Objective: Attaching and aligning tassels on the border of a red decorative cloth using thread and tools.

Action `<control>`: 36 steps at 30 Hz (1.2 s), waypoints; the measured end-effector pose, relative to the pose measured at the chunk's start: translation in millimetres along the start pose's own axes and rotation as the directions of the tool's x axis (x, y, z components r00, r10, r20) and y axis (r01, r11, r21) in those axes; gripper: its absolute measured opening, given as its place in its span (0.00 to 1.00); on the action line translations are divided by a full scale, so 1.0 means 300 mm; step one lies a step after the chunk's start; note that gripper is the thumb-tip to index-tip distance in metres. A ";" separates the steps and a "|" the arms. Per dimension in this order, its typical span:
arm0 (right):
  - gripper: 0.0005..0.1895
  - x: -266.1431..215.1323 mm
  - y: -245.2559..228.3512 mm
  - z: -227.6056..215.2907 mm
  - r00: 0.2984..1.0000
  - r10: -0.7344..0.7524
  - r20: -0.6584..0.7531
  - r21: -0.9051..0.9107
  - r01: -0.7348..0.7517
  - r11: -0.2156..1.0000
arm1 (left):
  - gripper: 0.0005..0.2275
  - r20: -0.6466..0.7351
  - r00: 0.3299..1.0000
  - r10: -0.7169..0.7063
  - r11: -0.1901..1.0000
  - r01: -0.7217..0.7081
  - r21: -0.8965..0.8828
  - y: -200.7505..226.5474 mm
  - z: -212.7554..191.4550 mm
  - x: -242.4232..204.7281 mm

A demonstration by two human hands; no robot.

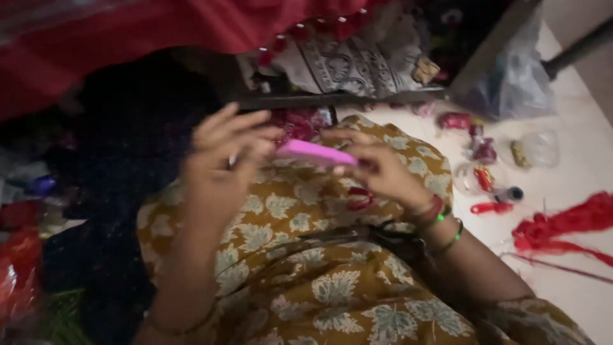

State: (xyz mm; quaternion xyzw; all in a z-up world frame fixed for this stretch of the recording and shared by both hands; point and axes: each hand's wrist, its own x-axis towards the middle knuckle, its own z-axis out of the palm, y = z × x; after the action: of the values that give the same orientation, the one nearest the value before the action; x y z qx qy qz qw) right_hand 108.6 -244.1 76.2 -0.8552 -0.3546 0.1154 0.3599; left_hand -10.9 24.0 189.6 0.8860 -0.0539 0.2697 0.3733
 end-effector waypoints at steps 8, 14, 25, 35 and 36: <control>0.11 -0.341 0.096 -0.173 0.998 0.013 -0.061 0.503 0.020 0.864 | 0.06 0.286 0.958 0.025 0.708 0.185 -0.682 0.096 0.409 0.092; 0.11 -0.681 0.413 -0.359 0.856 0.502 -0.123 0.504 -0.382 0.775 | 0.08 0.618 0.724 -0.306 0.293 0.689 -0.663 -0.113 0.686 -0.042; 0.12 -0.700 0.497 0.028 0.781 0.275 -0.561 -0.346 -0.523 0.779 | 0.09 0.756 0.551 -0.352 0.225 0.834 -0.503 -0.288 0.734 -0.294; 0.16 -0.640 0.536 -0.043 0.370 0.680 -0.633 0.128 -0.816 0.564 | 0.08 0.751 0.540 -0.380 0.223 0.841 -0.492 -0.345 0.721 -0.360; 0.16 -0.646 0.568 0.000 0.454 0.534 -0.713 -0.047 -0.791 0.610 | 0.08 0.736 0.553 -0.391 0.219 0.833 -0.509 -0.367 0.710 -0.361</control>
State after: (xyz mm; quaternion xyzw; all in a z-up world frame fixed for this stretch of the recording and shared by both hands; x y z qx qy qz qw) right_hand 58.0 -461.1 -53.7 -0.9597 0.1457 -0.1168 0.2102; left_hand 23.1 -55.7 -58.9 0.5692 0.1092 -0.1857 0.7935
